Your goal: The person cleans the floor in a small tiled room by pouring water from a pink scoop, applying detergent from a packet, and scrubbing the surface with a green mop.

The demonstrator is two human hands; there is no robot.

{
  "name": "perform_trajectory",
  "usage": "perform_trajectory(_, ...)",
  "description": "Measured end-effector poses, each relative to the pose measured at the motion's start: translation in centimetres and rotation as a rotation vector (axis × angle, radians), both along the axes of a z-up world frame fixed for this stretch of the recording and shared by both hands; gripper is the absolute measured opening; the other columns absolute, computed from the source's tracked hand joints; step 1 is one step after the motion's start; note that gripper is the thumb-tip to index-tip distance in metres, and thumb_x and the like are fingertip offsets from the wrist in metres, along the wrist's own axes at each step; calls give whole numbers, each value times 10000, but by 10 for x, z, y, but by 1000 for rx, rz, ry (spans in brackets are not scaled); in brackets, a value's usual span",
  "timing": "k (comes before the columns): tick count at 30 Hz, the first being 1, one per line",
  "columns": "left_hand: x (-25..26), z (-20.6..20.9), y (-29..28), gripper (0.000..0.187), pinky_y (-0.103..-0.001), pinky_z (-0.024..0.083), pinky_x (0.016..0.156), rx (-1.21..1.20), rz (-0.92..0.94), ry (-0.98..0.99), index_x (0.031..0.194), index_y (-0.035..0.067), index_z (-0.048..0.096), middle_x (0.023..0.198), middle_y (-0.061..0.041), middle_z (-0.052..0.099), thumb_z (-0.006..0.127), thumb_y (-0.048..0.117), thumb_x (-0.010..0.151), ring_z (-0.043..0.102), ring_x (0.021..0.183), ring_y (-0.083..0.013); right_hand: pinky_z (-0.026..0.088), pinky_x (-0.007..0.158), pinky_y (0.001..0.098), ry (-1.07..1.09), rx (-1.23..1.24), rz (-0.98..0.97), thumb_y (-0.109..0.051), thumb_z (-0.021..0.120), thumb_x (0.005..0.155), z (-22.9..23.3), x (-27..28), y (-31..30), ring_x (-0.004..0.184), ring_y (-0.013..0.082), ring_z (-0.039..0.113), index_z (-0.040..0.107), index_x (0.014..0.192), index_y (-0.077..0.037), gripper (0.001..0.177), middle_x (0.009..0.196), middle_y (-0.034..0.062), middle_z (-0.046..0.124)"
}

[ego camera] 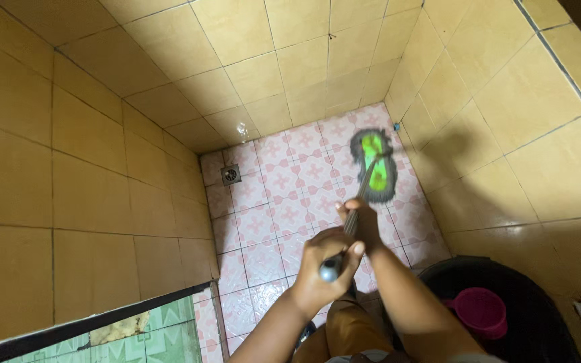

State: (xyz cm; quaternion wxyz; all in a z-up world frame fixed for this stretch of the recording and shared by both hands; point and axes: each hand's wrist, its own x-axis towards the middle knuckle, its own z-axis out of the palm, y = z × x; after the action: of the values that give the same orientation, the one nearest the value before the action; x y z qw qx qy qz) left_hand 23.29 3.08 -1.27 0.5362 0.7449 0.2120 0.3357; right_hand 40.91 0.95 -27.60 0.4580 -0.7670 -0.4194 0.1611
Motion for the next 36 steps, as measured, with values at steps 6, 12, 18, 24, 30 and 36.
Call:
perform_trajectory(6, 79, -55, 26, 221, -400, 527, 714, 114, 56, -82, 774, 9, 586, 841, -136, 668, 671, 86, 963, 629, 759, -311, 518, 720, 380, -83, 108, 259, -177, 804, 848, -43, 119, 50, 801, 294, 615, 578, 815, -9, 284, 893, 154, 617)
perform_trajectory(12, 43, -26, 22, 296, -410, 491, 652, 26, 106, -26, 718, 3, 572, 717, -141, 621, 680, 96, 978, 584, 662, -308, 536, 709, 377, 181, -69, 206, -196, 797, 845, -12, 72, 42, 770, 263, 631, 589, 810, -43, 260, 823, 128, 622)
perform_trajectory(18, -62, 63, 6, 323, -409, 511, 637, -15, 53, 188, 656, 25, 581, 643, -118, 615, 721, 125, 930, 598, 595, -286, 510, 667, 352, -8, -115, 169, -243, 761, 922, 76, -68, -9, 693, 187, 585, 611, 736, -9, 334, 736, 98, 611)
perform_trajectory(24, -70, 60, 3, 259, -461, 527, 999, 76, 42, -44, 694, 58, 568, 694, -108, 620, 708, 69, 912, 639, 673, -285, 534, 638, 315, 158, 101, 141, -144, 689, 825, 83, -87, -17, 711, 132, 657, 622, 762, -58, 126, 762, 44, 680)
perform_trajectory(30, -4, -33, 18, 297, -446, 501, 980, 97, 117, -31, 688, 79, 530, 716, -104, 623, 684, 103, 942, 633, 694, -300, 524, 716, 363, -92, -43, 219, -241, 748, 904, -8, 17, 29, 761, 281, 659, 638, 801, -53, 241, 796, 140, 662)
perform_trajectory(36, 27, -60, 32, 309, -443, 472, 806, 131, 199, 6, 707, 46, 553, 718, -132, 622, 667, 125, 983, 601, 696, -356, 557, 737, 373, -26, -190, 196, -255, 804, 819, -57, 73, 56, 773, 303, 674, 611, 902, -32, 307, 850, 138, 666)
